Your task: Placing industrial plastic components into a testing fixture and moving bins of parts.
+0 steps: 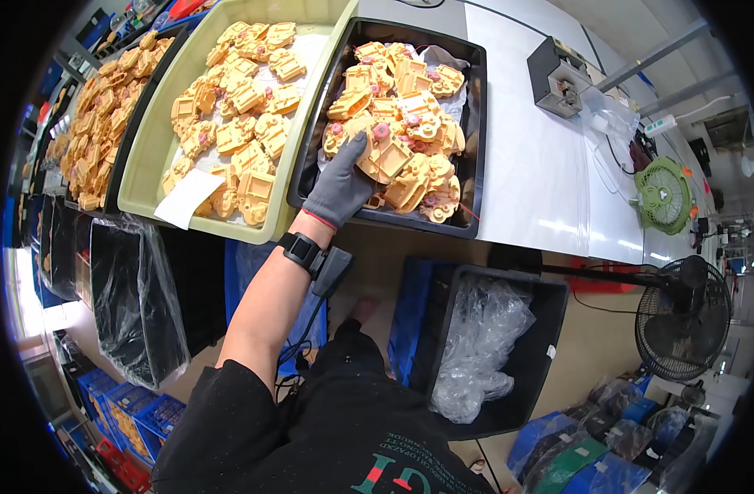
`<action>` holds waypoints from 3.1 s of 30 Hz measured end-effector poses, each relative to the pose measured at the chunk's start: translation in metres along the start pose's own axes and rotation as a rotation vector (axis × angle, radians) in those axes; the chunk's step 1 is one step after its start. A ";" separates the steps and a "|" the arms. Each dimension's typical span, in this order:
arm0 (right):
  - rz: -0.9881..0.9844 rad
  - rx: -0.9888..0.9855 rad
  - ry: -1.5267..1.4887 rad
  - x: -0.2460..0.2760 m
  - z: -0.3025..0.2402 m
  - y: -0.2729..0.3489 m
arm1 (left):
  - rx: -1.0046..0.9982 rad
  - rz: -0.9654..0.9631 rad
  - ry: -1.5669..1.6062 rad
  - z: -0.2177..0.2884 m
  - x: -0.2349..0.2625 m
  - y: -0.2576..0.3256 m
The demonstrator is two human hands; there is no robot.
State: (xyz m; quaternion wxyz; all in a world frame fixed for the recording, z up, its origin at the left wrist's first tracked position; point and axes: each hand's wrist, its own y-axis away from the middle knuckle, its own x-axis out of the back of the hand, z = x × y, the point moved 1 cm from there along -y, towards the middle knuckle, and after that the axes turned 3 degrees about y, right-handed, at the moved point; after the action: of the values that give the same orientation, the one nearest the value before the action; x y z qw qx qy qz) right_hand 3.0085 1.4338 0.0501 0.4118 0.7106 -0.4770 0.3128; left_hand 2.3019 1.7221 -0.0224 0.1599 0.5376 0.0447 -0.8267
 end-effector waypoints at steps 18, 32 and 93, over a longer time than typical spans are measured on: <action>-0.024 0.003 0.011 0.003 0.074 -0.086 | 0.149 0.202 0.061 0.007 0.011 0.005; -0.562 0.121 0.349 0.032 0.158 -0.225 | 0.348 -0.135 0.590 0.010 0.017 0.009; -0.423 -0.371 -0.011 0.011 0.142 -0.209 | 0.097 0.079 0.116 0.002 0.003 0.004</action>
State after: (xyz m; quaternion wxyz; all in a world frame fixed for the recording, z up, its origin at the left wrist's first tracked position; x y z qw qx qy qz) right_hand 3.2152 1.3468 -0.0664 0.5882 0.7087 -0.3695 0.1234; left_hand 2.3005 1.7174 -0.0235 0.1631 0.5930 -0.0073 -0.7885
